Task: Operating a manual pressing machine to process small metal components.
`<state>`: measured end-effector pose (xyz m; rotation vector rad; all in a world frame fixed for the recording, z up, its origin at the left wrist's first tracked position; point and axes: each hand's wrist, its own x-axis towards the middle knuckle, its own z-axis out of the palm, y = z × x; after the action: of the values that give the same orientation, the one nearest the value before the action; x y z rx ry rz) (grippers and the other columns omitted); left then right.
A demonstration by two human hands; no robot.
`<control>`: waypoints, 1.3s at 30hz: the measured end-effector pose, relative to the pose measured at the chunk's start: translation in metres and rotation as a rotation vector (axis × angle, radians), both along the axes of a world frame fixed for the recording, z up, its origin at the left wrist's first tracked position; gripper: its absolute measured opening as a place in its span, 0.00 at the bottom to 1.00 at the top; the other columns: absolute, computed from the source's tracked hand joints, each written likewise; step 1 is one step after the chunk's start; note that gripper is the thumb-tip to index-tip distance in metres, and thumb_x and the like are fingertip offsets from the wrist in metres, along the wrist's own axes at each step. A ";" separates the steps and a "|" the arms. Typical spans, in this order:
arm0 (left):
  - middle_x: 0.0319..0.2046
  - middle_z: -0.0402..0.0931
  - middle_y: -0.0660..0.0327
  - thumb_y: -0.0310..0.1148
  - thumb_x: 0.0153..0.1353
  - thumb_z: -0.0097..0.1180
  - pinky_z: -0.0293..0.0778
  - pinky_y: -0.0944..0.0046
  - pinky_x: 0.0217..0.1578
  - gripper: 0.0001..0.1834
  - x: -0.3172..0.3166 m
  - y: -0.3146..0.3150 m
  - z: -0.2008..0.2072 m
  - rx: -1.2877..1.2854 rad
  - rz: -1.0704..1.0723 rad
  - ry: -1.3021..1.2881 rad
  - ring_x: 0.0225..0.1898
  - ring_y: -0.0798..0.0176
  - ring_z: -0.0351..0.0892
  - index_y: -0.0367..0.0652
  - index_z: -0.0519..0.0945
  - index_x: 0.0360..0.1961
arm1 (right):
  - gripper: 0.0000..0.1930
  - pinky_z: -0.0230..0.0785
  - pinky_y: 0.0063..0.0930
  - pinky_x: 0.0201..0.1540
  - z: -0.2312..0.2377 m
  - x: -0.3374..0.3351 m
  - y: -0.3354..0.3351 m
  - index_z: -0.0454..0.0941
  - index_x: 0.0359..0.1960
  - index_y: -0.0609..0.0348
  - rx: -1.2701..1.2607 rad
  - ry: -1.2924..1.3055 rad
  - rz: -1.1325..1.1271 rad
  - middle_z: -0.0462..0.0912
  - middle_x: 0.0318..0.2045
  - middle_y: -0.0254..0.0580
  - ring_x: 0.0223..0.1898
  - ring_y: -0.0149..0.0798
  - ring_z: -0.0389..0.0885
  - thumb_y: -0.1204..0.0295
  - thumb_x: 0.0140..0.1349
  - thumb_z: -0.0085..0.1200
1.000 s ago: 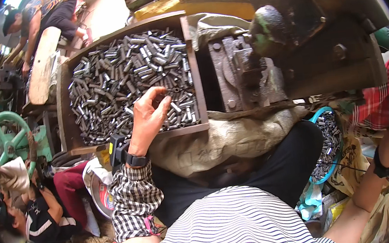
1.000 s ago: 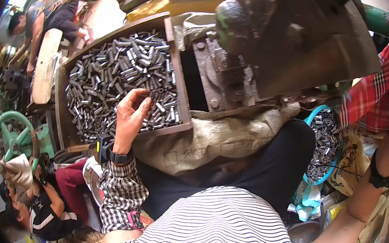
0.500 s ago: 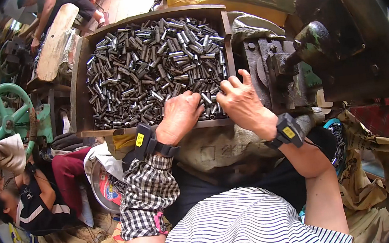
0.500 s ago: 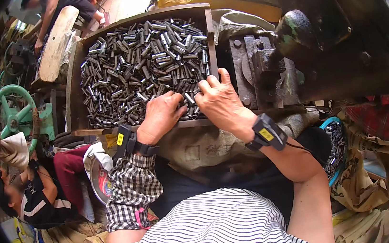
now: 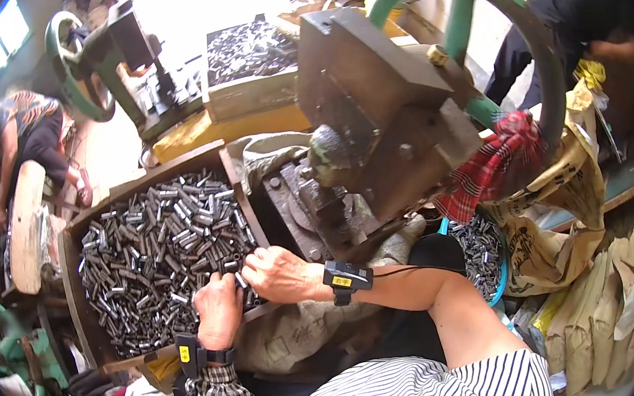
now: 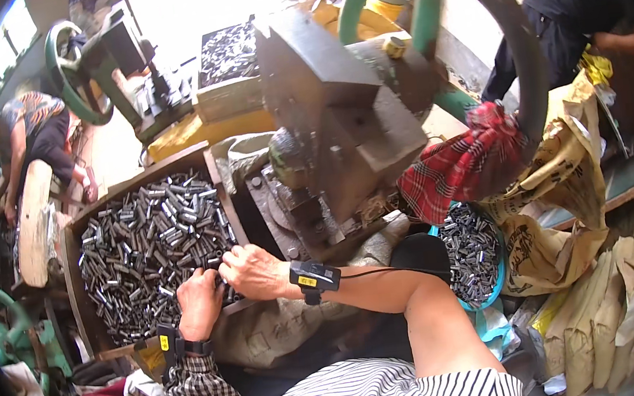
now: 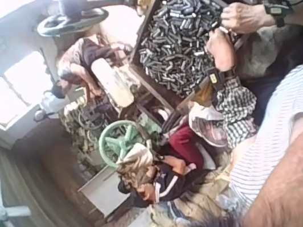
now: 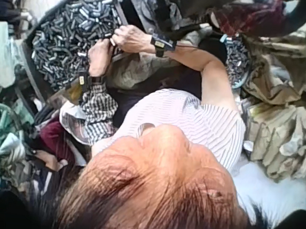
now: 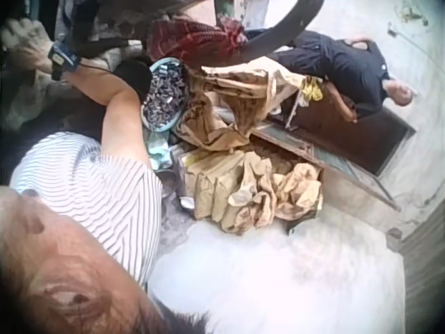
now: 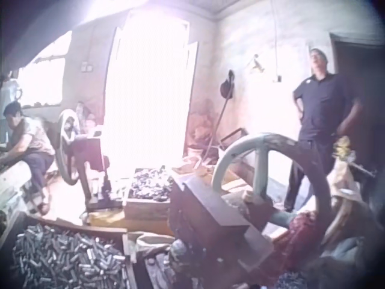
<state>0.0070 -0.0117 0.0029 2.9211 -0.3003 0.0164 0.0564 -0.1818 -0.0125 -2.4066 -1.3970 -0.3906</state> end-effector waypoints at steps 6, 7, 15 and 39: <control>0.27 0.76 0.52 0.30 0.43 0.64 0.71 0.52 0.31 0.12 0.008 0.006 -0.005 -0.123 0.008 0.014 0.31 0.48 0.77 0.39 0.73 0.27 | 0.10 0.70 0.36 0.24 0.001 -0.014 -0.027 0.69 0.29 0.61 0.381 0.300 -0.059 0.71 0.23 0.47 0.23 0.49 0.75 0.72 0.49 0.56; 0.27 0.76 0.52 0.30 0.43 0.64 0.71 0.52 0.31 0.12 0.007 0.006 -0.006 -0.104 0.003 0.027 0.31 0.47 0.76 0.39 0.73 0.27 | 0.11 0.69 0.39 0.25 0.000 -0.014 -0.029 0.67 0.30 0.62 0.404 0.325 -0.023 0.72 0.23 0.50 0.23 0.52 0.76 0.72 0.48 0.54; 0.26 0.72 0.51 0.27 0.52 0.57 0.69 0.50 0.29 0.09 -0.001 0.003 0.003 -0.191 -0.015 -0.052 0.29 0.44 0.74 0.37 0.71 0.32 | 0.07 0.68 0.37 0.33 0.003 -0.013 -0.027 0.73 0.32 0.62 0.567 0.712 -0.027 0.74 0.27 0.48 0.30 0.49 0.76 0.74 0.52 0.55; 0.27 0.77 0.65 0.31 0.61 0.55 0.72 0.77 0.24 0.14 -0.003 -0.004 -0.005 -1.591 0.295 0.523 0.23 0.77 0.75 0.35 0.77 0.46 | 0.03 0.71 0.16 0.29 0.003 0.007 -0.029 0.74 0.33 0.66 0.972 1.555 -0.167 0.79 0.29 0.37 0.30 0.25 0.78 0.79 0.58 0.54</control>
<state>0.0045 -0.0154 -0.0016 1.2841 0.1928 -0.3019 0.0634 -0.2110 -0.0100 -1.2330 -0.1460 0.5776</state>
